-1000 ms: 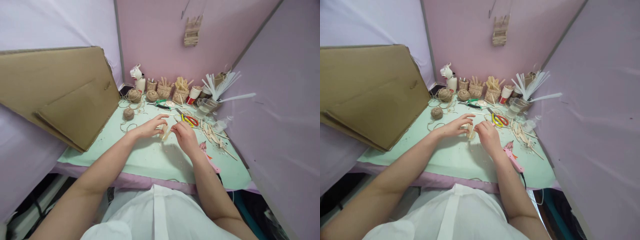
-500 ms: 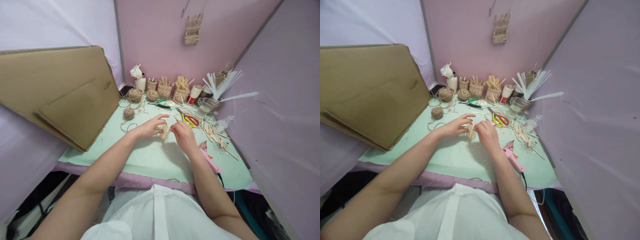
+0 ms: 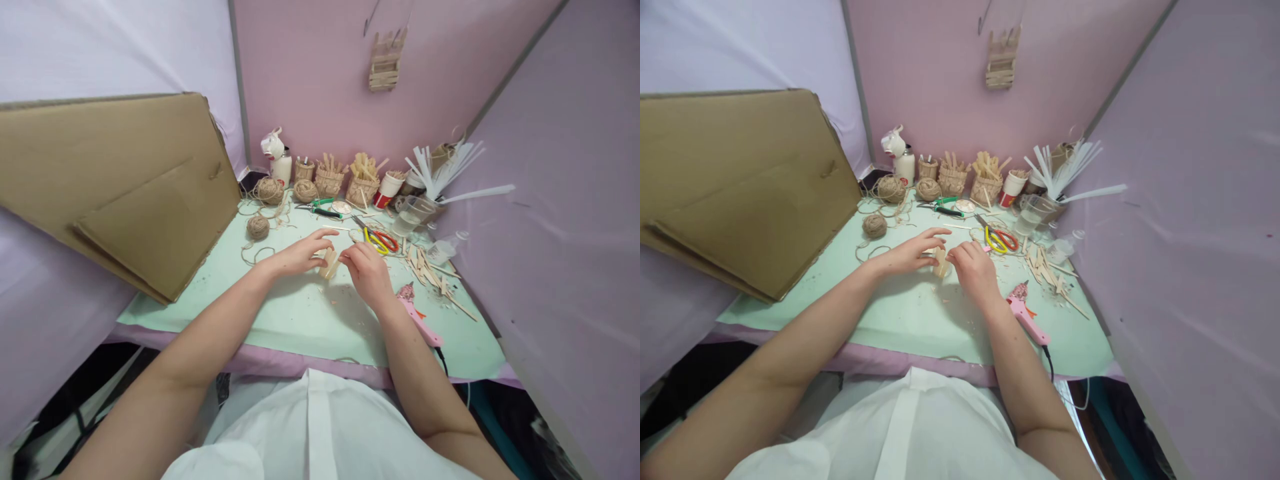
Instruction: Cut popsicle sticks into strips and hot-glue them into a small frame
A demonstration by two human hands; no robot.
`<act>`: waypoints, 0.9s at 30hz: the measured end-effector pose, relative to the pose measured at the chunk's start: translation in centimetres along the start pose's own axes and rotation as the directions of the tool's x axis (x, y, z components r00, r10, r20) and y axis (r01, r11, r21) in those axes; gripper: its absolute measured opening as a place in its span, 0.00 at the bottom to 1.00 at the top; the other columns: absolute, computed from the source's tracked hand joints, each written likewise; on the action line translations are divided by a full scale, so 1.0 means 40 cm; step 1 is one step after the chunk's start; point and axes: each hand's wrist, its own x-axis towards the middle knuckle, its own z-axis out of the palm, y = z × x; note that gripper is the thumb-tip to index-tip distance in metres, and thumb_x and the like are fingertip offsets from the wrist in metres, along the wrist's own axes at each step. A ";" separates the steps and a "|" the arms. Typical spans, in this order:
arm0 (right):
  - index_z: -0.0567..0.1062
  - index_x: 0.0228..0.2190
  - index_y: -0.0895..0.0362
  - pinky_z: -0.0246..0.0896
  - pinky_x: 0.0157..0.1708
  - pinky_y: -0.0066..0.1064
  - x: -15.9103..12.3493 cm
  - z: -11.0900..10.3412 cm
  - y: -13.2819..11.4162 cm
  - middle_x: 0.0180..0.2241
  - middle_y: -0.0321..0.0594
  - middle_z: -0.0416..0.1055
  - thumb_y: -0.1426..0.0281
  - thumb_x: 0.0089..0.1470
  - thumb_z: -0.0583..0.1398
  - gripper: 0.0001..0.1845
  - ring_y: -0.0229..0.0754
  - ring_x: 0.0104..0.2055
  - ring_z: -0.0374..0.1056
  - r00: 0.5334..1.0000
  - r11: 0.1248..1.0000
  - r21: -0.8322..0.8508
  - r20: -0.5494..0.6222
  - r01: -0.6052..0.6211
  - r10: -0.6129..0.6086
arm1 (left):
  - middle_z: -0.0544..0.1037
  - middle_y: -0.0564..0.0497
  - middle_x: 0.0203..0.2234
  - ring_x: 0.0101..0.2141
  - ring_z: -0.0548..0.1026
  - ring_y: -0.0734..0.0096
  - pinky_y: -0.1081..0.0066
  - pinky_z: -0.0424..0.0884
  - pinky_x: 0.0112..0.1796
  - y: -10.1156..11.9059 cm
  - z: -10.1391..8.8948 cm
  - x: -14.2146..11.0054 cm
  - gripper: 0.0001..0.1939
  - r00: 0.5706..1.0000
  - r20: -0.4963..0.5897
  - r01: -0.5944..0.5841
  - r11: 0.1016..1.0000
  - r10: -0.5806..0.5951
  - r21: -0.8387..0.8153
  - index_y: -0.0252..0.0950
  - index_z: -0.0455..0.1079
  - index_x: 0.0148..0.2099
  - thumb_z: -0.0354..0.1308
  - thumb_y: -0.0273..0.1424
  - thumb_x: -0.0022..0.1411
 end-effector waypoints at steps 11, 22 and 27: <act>0.72 0.32 0.56 0.59 0.36 0.32 -0.009 0.003 -0.005 0.31 0.41 0.67 0.69 0.59 0.55 0.07 0.42 0.36 0.63 0.999 0.998 0.051 -0.024 -0.039 0.041 | 0.57 0.46 0.59 0.59 0.57 0.63 0.62 0.58 0.55 0.005 0.000 -0.001 0.09 1.000 -0.004 0.004 1.000 -0.004 0.001 0.37 0.66 0.38 0.51 0.22 0.54; 0.72 0.34 0.55 0.60 0.37 0.34 -0.011 0.009 -0.004 0.34 0.42 0.66 0.70 0.58 0.54 0.06 0.43 0.38 0.64 0.995 0.991 0.093 -0.016 -0.095 0.097 | 0.57 0.45 0.59 0.58 0.58 0.62 0.61 0.61 0.53 0.010 0.000 -0.002 0.08 1.000 -0.003 0.017 1.000 -0.017 0.006 0.38 0.66 0.37 0.51 0.24 0.54; 0.72 0.34 0.55 0.60 0.37 0.33 -0.012 0.009 -0.004 0.34 0.42 0.66 0.70 0.58 0.55 0.06 0.43 0.38 0.64 0.995 0.992 0.086 -0.016 -0.093 0.094 | 0.56 0.45 0.59 0.59 0.58 0.63 0.62 0.61 0.53 0.006 0.002 -0.002 0.07 1.000 0.001 0.004 1.000 -0.004 0.013 0.38 0.66 0.37 0.51 0.24 0.55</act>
